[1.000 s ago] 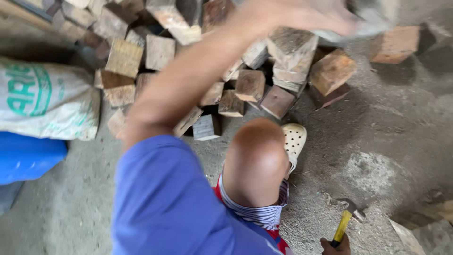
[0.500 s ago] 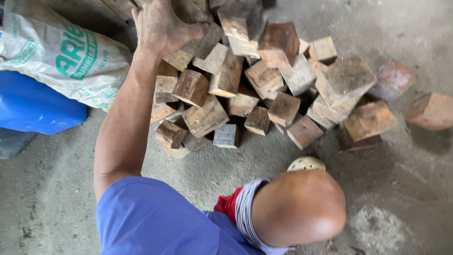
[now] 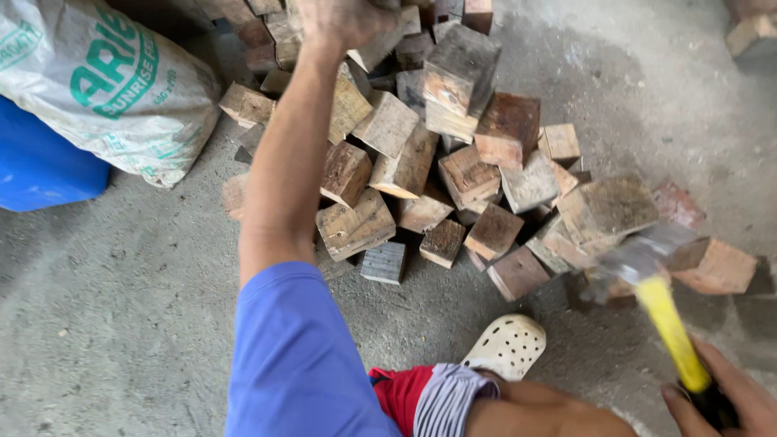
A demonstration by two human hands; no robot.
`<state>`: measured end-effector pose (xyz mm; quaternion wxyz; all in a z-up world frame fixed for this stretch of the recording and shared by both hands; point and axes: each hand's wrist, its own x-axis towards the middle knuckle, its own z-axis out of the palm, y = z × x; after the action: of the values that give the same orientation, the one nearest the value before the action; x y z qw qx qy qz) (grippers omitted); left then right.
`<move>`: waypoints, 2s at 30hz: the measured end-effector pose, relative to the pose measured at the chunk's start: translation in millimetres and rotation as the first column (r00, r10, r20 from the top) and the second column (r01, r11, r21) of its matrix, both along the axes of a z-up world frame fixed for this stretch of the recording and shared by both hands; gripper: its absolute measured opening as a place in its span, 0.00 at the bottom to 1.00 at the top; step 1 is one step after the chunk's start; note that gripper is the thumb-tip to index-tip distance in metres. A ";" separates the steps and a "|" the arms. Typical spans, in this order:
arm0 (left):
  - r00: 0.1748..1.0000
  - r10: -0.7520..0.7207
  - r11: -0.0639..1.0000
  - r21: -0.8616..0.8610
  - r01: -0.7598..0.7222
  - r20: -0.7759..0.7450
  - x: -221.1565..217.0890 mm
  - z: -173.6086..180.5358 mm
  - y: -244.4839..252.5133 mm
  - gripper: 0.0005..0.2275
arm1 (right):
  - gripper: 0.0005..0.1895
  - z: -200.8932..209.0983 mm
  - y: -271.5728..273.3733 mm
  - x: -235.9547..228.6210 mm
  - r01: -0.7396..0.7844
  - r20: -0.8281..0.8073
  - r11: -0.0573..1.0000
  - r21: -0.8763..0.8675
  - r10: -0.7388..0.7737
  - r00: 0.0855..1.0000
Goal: The person sits on a concrete floor and uses a hammer to split small wooden blocks into smaller pieces. They hold each block with one hand and strike it with the hammer in the other, then gather the resulting pieces into a pile.
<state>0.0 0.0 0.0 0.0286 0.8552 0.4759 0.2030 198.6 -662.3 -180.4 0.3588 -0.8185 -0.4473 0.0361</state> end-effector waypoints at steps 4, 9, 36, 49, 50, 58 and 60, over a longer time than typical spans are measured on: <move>0.999 -0.051 0.999 -0.009 0.051 0.013 12.9 -13.7 16.7 0.13 | 0.42 97.9 105.2 -24.4 -0.047 0.187 0.824 -0.565 0.183 0.965; 0.996 -0.015 0.999 -0.036 0.018 0.087 30.8 -39.5 51.9 0.20 | 0.38 157.4 185.4 -60.4 -0.057 0.082 0.487 -0.872 0.258 0.963; 0.979 -0.144 0.953 -0.247 0.176 0.142 64.7 -18.3 6.2 0.36 | 0.45 60.4 144.2 -37.9 -0.385 -0.378 0.566 -0.729 0.137 0.916; 0.863 -0.103 0.963 -0.268 -0.039 -0.495 44.7 -103.4 25.7 0.25 | 0.43 87.0 136.5 -50.2 -0.338 -0.253 0.712 -0.616 0.228 0.940; 0.872 -0.187 0.952 -0.301 0.049 -0.452 47.9 -96.3 15.5 0.27 | 0.43 85.1 134.1 -51.1 -0.326 -0.256 0.695 -0.641 0.206 0.944; 0.758 -0.546 0.830 -0.354 0.431 -0.357 112.7 -135.9 -57.8 0.49 | 0.47 24.2 121.9 -21.1 -0.353 -0.313 0.561 -0.749 0.170 0.934; 0.807 -0.488 0.872 -0.235 0.430 -0.333 109.0 -143.5 -61.0 0.45 | 0.44 7.6 114.1 -7.9 -0.353 -0.329 0.489 -0.797 0.138 0.934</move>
<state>109.0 -61.0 -143.5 0.0472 0.9630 0.2647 -0.0163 190.7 -548.2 -172.8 -0.0451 -0.8060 -0.4430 0.3899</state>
